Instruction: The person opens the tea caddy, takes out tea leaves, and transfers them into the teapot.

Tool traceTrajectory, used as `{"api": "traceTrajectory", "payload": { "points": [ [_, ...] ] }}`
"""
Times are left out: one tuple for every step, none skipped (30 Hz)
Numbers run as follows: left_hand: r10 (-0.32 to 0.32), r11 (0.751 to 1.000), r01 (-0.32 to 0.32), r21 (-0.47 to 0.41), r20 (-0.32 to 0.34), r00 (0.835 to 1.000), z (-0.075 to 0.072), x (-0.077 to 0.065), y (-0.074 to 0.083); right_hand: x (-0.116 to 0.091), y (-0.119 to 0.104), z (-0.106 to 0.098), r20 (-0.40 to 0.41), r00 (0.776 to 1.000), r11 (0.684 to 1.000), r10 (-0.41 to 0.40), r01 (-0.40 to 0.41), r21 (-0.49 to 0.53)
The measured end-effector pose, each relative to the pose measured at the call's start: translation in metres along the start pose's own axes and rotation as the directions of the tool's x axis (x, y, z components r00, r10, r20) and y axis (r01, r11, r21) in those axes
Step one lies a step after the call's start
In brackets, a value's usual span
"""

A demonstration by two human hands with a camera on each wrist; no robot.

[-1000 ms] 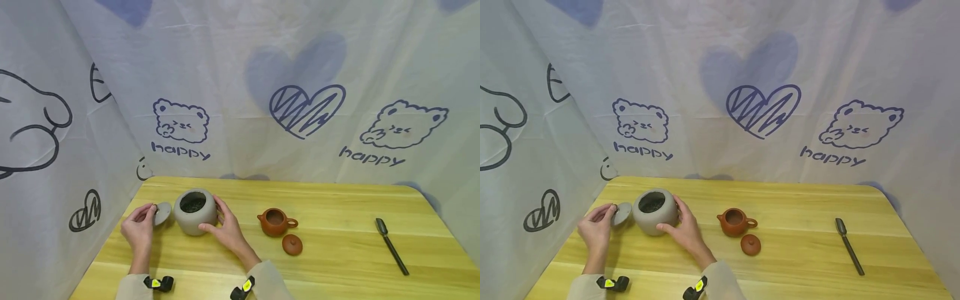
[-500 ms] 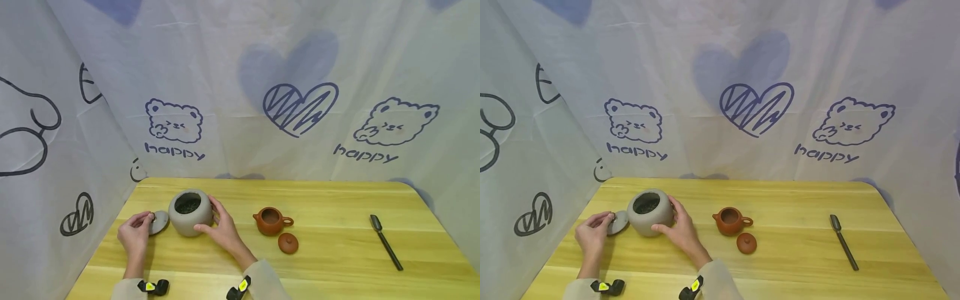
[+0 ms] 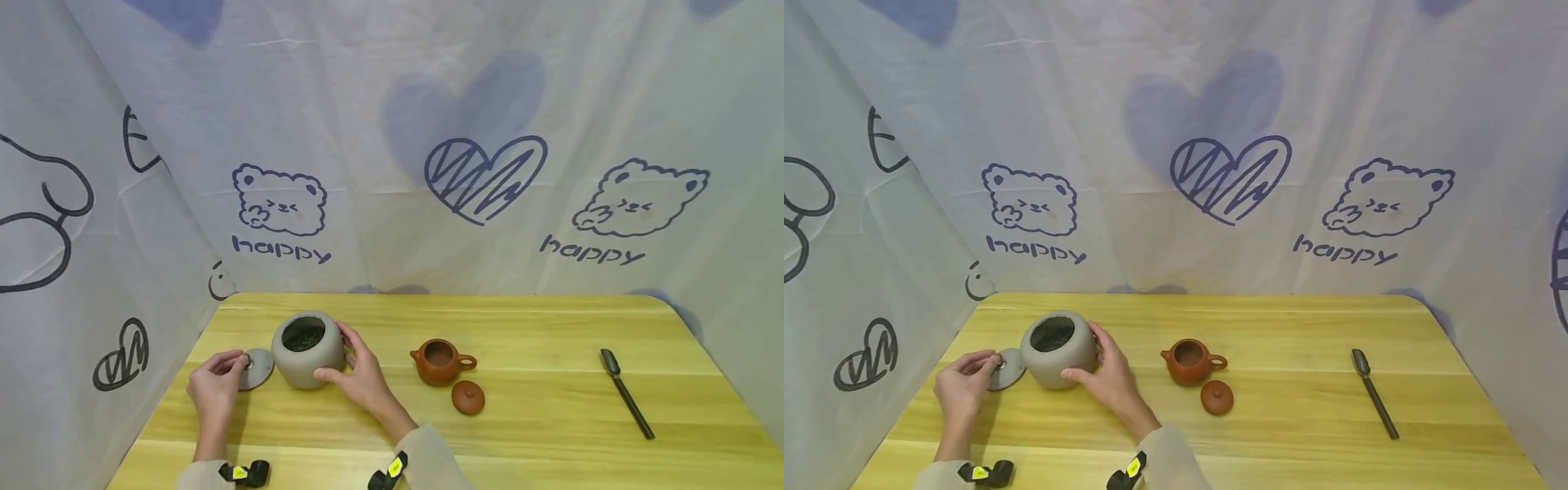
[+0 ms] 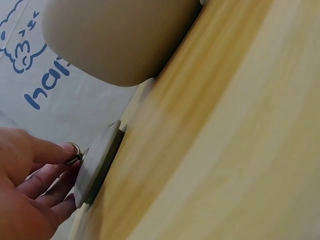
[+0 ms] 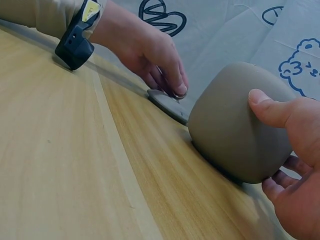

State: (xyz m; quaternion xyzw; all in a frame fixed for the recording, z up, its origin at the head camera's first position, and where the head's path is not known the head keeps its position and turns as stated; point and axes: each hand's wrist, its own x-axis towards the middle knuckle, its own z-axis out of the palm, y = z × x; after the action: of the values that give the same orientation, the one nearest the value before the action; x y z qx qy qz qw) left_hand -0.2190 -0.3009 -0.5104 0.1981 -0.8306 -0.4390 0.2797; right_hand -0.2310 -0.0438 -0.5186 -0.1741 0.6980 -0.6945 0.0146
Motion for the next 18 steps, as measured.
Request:
{"api": "traceTrajectory", "payload": {
  "points": [
    [0.002,1.000,-0.002,0.001,0.010,1.000,-0.0005,-0.0002,0.0003,-0.0005,-0.0008,-0.0004,0.000,1.000,1.000,0.007,-0.007,-0.001],
    [0.006,1.000,-0.006,0.005,0.021,1.000,-0.0008,-0.0004,0.0007,-0.0009,-0.0013,-0.0013,-0.001,1.000,1.000,0.006,-0.006,-0.005],
    [0.011,1.000,-0.011,0.010,0.031,0.999,-0.0009,-0.0007,0.0011,-0.0014,-0.0020,-0.0022,-0.003,1.000,1.000,0.004,-0.004,-0.008],
    [0.015,1.000,-0.016,0.014,0.039,0.999,-0.0009,-0.0010,0.0015,-0.0018,-0.0020,-0.0031,-0.005,1.000,1.000,0.004,-0.004,-0.012],
    [0.018,1.000,-0.019,0.018,0.043,0.999,-0.0007,-0.0013,0.0022,-0.0022,-0.0020,-0.0040,-0.005,1.000,1.000,0.003,-0.003,-0.012],
    [0.022,1.000,-0.023,0.017,0.046,0.999,-0.0006,-0.0013,0.0025,-0.0024,-0.0020,-0.0046,-0.004,1.000,1.000,0.003,-0.003,-0.011],
    [0.025,0.999,-0.026,0.018,0.046,0.999,-0.0006,-0.0012,0.0027,-0.0025,-0.0018,-0.0051,-0.001,1.000,1.000,0.004,-0.004,-0.010],
    [0.026,0.999,-0.027,0.018,0.041,0.999,-0.0009,-0.0011,0.0027,-0.0025,-0.0015,-0.0054,0.002,1.000,1.000,0.003,-0.003,-0.009],
    [0.027,0.999,-0.028,0.015,0.037,0.999,-0.0011,-0.0007,0.0027,-0.0024,-0.0013,-0.0054,0.005,1.000,1.000,0.008,-0.008,-0.006],
    [0.027,1.000,-0.028,0.010,0.033,0.999,-0.0017,-0.0003,0.0025,-0.0024,-0.0012,-0.0052,0.007,1.000,1.000,0.011,-0.011,-0.003],
    [0.028,1.000,-0.028,0.005,0.031,0.999,-0.0023,0.0003,0.0023,-0.0024,-0.0015,-0.0048,0.008,1.000,1.000,0.011,-0.011,-0.001],
    [0.029,1.000,-0.029,0.003,0.033,0.999,-0.0031,0.0008,0.0021,-0.0022,-0.0020,-0.0044,0.008,1.000,1.000,0.010,-0.010,0.000],
    [0.031,1.000,-0.031,0.002,0.036,0.999,-0.0040,0.0012,0.0019,-0.0021,-0.0026,-0.0039,0.007,1.000,1.000,0.007,-0.007,0.003],
    [0.032,0.999,-0.033,0.007,0.041,0.999,-0.0051,0.0016,0.0015,-0.0020,-0.0031,-0.0034,0.007,1.000,1.000,0.003,-0.004,0.006],
    [0.034,0.999,-0.034,0.015,0.045,0.998,-0.0061,0.0019,0.0012,-0.0018,-0.0035,-0.0028,0.007,1.000,1.000,0.000,0.000,0.009],
    [0.034,0.999,-0.035,0.022,0.050,0.998,-0.0071,0.0021,0.0008,-0.0016,-0.0038,-0.0021,0.007,1.000,1.000,-0.005,0.005,0.012],
    [0.033,0.999,-0.035,0.033,0.051,0.998,-0.0081,0.0022,0.0005,-0.0010,-0.0037,-0.0014,0.008,1.000,1.000,-0.010,0.009,0.015],
    [0.031,0.998,-0.033,0.044,0.053,0.998,-0.0090,0.0021,0.0001,-0.0005,-0.0033,-0.0006,0.010,1.000,1.000,-0.013,0.013,0.017]
  ]
}}
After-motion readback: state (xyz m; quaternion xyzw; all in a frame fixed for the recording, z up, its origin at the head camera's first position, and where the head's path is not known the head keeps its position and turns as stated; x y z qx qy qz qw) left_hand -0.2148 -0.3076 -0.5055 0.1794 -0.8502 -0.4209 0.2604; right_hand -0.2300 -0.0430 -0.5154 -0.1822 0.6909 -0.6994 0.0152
